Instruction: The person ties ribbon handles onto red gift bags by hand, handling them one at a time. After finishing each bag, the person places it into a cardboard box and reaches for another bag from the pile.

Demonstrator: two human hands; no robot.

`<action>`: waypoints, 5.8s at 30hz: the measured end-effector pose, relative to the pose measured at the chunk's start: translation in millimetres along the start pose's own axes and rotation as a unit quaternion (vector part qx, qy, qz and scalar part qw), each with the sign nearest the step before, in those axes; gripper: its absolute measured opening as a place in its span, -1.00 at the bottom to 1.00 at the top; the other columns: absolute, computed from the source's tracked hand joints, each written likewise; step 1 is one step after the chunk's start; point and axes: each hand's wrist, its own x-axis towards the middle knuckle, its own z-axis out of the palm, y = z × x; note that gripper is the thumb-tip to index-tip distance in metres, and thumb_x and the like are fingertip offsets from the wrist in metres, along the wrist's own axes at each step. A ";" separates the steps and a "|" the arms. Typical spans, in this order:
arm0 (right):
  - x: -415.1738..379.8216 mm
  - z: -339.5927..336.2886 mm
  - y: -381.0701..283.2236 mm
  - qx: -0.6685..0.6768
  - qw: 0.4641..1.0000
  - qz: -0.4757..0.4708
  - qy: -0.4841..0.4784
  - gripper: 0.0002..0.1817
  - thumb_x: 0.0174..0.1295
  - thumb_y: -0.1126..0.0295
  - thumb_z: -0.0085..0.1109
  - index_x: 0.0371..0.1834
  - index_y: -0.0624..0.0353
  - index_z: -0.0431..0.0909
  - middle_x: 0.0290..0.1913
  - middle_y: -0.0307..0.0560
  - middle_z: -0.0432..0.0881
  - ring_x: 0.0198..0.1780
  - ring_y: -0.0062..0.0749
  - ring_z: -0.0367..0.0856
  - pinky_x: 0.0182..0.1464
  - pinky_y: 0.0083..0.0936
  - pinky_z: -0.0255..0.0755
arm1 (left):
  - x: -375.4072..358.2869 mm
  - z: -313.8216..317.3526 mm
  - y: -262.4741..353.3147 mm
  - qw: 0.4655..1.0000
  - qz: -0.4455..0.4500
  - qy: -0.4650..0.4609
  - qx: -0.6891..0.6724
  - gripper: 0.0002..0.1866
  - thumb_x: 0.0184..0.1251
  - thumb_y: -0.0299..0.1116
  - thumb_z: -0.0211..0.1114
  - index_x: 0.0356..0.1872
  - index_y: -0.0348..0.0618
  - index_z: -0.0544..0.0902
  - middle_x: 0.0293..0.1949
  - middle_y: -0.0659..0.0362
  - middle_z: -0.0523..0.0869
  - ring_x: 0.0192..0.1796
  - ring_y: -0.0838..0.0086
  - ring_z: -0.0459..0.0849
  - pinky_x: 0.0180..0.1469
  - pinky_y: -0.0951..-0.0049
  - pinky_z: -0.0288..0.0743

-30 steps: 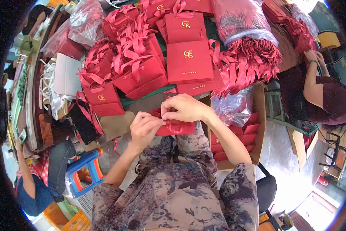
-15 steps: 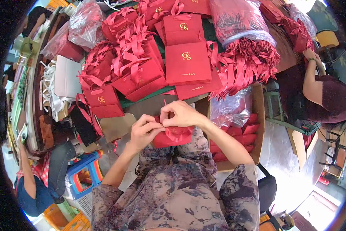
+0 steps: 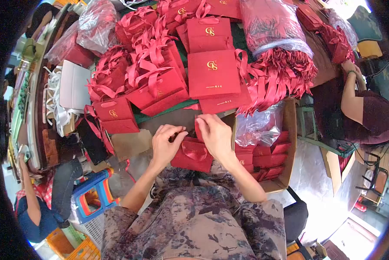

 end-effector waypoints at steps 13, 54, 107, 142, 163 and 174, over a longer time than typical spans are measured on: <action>-23.2 18.2 7.2 0.139 0.985 0.095 -0.025 -0.87 0.30 0.47 0.34 -0.15 0.24 0.64 -0.35 -0.11 0.67 -0.37 -0.46 0.66 -0.28 -0.48 0.53 | 5.6 -2.8 6.9 0.994 -0.057 -0.074 -0.064 -0.83 0.34 -0.37 0.37 -0.15 -0.17 0.81 -0.33 0.10 0.78 -0.27 0.26 0.64 -0.15 0.30 0.53; -9.3 -29.1 34.9 0.215 0.966 0.136 0.041 -0.82 0.44 0.38 0.25 -0.32 0.22 0.58 -0.51 -0.46 0.49 -0.46 -0.83 0.37 -0.42 -0.71 0.25 | -51.1 -35.4 6.4 0.960 -0.070 -0.229 -0.146 -0.54 0.26 -0.39 0.48 0.15 -0.29 0.59 -0.02 0.03 0.72 0.04 0.34 0.70 0.17 0.35 0.52; -16.5 -154.4 -8.9 -0.254 0.913 -0.190 0.258 -0.86 0.25 0.61 0.34 -0.14 0.28 0.63 -0.08 0.01 0.73 0.04 -0.11 0.70 0.29 -0.08 0.51 | -7.7 3.0 6.4 0.985 0.083 -0.074 0.132 -0.77 0.03 -0.41 0.52 -0.28 -0.07 0.68 -0.31 0.20 0.66 -0.15 0.21 0.58 -0.11 0.21 0.34; -56.2 19.7 -6.8 0.316 0.917 0.240 -0.035 -0.88 0.38 0.51 0.28 -0.11 0.31 0.66 -0.29 -0.21 0.75 -0.26 -0.67 0.65 -0.16 -0.64 0.54 | 24.2 -22.2 18.6 0.955 -0.149 -0.224 -0.128 -0.80 0.40 -0.58 0.19 -0.03 -0.37 0.68 -0.20 0.04 0.83 -0.12 0.48 0.78 -0.03 0.44 0.59; -43.4 -6.5 -13.5 0.248 0.929 0.248 -0.118 -0.84 0.49 0.46 0.15 0.00 0.29 0.63 -0.17 -0.24 0.70 -0.17 -0.69 0.64 -0.14 -0.64 0.61 | 33.2 -26.5 9.8 0.896 -0.225 -0.272 -0.270 -0.78 0.45 -0.56 0.17 -0.02 -0.40 0.72 -0.21 0.20 0.80 -0.16 0.67 0.65 -0.06 0.56 0.55; -43.4 -20.6 -28.7 0.226 0.940 0.237 -0.091 -0.87 0.42 0.50 0.24 -0.05 0.28 0.65 -0.21 -0.28 0.69 -0.18 -0.73 0.61 -0.20 -0.67 0.58 | 38.8 -33.0 12.8 0.858 -0.249 -0.330 -0.305 -0.79 0.49 -0.54 0.19 0.02 -0.37 0.70 -0.12 0.26 0.76 -0.11 0.69 0.64 -0.01 0.57 0.55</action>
